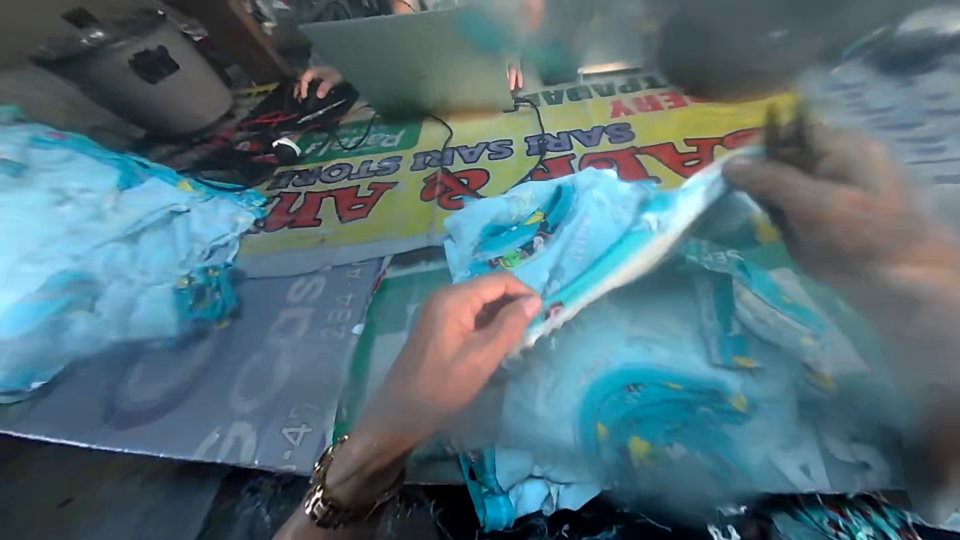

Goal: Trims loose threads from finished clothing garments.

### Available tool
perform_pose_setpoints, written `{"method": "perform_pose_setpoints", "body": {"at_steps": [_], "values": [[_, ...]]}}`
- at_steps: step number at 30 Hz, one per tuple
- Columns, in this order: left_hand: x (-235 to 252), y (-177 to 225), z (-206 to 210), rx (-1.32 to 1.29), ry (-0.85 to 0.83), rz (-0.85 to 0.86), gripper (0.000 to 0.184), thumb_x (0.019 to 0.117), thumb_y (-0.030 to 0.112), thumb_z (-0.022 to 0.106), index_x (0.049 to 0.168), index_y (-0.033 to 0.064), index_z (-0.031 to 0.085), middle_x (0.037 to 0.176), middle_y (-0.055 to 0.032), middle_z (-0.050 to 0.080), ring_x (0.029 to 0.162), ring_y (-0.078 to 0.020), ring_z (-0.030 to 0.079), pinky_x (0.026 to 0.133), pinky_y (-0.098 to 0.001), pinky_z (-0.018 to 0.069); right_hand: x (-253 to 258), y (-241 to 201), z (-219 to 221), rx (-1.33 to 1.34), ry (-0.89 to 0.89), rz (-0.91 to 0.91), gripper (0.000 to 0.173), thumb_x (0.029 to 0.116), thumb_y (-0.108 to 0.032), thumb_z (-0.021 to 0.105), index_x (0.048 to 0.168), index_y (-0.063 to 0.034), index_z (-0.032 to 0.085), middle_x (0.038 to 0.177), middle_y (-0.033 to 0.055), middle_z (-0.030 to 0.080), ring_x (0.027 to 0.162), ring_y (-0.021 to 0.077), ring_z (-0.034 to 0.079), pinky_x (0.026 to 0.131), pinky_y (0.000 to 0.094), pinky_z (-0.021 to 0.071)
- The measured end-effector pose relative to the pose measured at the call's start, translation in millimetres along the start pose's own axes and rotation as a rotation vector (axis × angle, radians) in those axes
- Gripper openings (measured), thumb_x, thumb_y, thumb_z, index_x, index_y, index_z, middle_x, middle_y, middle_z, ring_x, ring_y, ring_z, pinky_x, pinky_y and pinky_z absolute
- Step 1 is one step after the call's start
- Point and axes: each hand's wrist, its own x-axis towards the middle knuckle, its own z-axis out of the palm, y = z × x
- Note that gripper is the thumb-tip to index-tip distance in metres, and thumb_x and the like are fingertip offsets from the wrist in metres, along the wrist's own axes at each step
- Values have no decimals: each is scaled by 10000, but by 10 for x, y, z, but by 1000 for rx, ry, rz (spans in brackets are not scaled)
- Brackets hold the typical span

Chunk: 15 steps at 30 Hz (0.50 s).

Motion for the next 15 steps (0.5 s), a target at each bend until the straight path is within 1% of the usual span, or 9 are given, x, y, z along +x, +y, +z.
{"method": "perform_pose_setpoints", "body": {"at_steps": [2,3,5,6,7,9,10,13,15], "values": [[93,-31,-57,-3,49,7,164,1024,160,543,970,122,694,784,63,640,661,-6,592,580,-167,498,263,-17,125,-101,6,-56,76,1039,-194,565,1005,-153,619,730,-128,576,572,-58,523,534,139,471],[137,-73,-77,-24,65,-3,170,1040,159,522,981,118,676,785,48,631,651,-20,588,568,-177,497,390,2,196,-207,-20,-85,120,1040,-169,562,1106,-86,618,798,-50,602,626,4,567,583,206,515],[179,-163,-96,-120,77,-69,168,1052,169,515,1000,115,666,790,13,626,634,-59,579,548,-206,491,568,33,361,-392,-76,-127,311,1014,-95,587,1313,-11,563,985,151,667,801,239,660,740,458,561],[184,-197,-97,-178,80,-110,151,1046,169,532,1018,119,672,793,5,629,637,-70,582,554,-217,497,582,16,448,-431,-79,-169,358,1006,-104,599,1346,-10,540,1022,180,670,840,288,678,766,507,566],[175,-219,-89,-235,87,-149,128,1033,159,555,1037,125,678,771,3,635,625,-68,585,548,-215,500,547,-33,532,-434,-81,-228,336,1012,-155,608,1318,-26,554,983,146,667,803,257,680,730,472,579],[134,-229,-63,-318,85,-200,117,1013,117,575,1085,130,667,724,4,642,594,-52,581,534,-195,490,336,-143,690,-285,-161,-354,224,1002,-201,625,1173,-57,621,845,52,647,637,127,603,556,312,521],[121,-228,-50,-344,81,-206,130,1013,109,574,1112,133,655,717,1,644,593,-50,585,540,-192,494,235,-168,774,-171,-246,-399,205,976,-226,663,1113,-75,646,800,6,645,594,70,587,507,242,512],[108,-174,-11,-387,81,-212,210,1029,128,544,1214,147,642,822,-30,687,684,-87,645,616,-235,554,77,-142,1033,-20,-473,-481,288,885,-280,788,1086,-106,678,845,-53,679,692,10,641,601,194,573],[107,-117,22,-404,82,-210,248,1040,142,518,1262,163,626,906,-40,696,754,-102,664,659,-248,565,43,-119,1112,6,-484,-510,137,925,-175,742,1013,-78,704,842,-34,682,720,8,641,642,174,564]]}}
